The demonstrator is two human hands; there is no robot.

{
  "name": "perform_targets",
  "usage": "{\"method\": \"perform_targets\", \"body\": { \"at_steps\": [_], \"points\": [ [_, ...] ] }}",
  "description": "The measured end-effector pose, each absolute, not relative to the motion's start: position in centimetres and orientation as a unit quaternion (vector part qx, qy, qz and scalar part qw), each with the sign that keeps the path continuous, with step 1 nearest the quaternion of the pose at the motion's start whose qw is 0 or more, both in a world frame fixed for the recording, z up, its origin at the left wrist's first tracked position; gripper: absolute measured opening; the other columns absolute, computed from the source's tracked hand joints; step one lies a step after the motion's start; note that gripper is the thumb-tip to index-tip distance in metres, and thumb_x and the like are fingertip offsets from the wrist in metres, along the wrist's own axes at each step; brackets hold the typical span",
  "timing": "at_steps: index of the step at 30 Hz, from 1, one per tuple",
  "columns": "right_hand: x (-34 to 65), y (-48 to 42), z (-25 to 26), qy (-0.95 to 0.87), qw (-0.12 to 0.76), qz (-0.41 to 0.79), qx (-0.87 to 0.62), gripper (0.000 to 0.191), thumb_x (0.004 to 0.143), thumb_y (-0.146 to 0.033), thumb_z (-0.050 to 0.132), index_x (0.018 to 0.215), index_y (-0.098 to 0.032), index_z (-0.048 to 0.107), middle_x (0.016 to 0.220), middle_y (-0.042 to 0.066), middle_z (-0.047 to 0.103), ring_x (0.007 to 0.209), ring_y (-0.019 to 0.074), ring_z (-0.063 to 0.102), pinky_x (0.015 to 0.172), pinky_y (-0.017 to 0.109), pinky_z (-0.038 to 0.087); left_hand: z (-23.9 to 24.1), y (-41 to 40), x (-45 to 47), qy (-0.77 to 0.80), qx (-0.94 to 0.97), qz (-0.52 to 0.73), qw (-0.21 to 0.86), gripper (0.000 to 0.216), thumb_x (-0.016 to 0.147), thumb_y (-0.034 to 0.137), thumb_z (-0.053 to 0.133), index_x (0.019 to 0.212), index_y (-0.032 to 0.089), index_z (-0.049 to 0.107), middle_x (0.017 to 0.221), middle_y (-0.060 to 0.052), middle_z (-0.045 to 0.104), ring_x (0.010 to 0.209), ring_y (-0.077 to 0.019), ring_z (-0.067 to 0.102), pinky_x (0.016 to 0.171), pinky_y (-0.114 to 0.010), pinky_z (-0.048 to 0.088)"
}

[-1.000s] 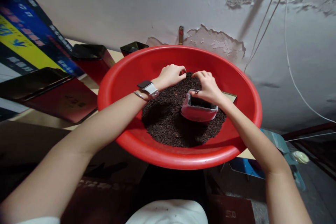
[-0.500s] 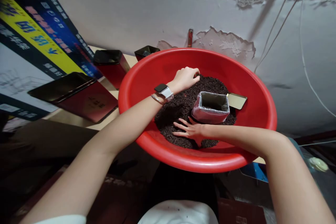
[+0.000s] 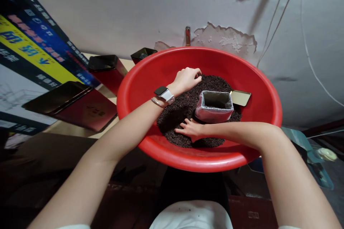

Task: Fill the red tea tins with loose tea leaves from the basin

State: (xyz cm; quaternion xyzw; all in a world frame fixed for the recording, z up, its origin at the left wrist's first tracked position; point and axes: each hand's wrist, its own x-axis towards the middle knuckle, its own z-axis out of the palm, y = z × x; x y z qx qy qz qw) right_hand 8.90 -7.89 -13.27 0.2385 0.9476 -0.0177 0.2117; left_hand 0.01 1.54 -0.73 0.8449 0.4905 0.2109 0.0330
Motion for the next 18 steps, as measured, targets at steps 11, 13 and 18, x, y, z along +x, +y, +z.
{"method": "perform_targets", "body": {
  "at_steps": [11,13,18],
  "points": [
    [8.4,-8.5,-10.5,0.944,0.126,-0.098,0.289,0.076,0.069,-0.037,0.073,0.137,-0.016,0.046,0.114,0.016,0.065,0.094,0.0319,0.066,0.07,0.035,0.05,-1.0,1.7,-0.3,0.501,0.838,0.21,0.04,0.03,0.089,0.027,0.049,0.111,0.019,0.068,0.102,-0.009,0.07,0.096,-0.0247,0.064,0.084,-0.037,0.048],
    [8.5,-8.9,-9.0,0.94,0.094,-0.114,0.307,0.074,0.068,-0.038,0.074,0.134,-0.016,0.048,0.113,0.015,0.065,0.091,0.0309,0.067,0.067,0.033,0.049,-1.1,1.9,-0.3,0.503,0.836,0.215,0.048,0.03,0.088,0.027,0.05,0.11,0.019,0.068,0.102,-0.009,0.071,0.096,-0.0254,0.064,0.085,-0.038,0.048],
    [9.6,-9.5,-4.9,0.927,0.003,-0.153,0.344,0.068,0.066,-0.032,0.077,0.127,-0.015,0.052,0.11,0.013,0.066,0.09,0.0271,0.066,0.071,0.031,0.046,-1.8,3.0,-0.1,0.485,0.816,0.272,0.158,0.024,0.085,0.024,0.055,0.101,0.018,0.071,0.099,-0.007,0.072,0.093,-0.0199,0.065,0.087,-0.031,0.048]
  ]
}}
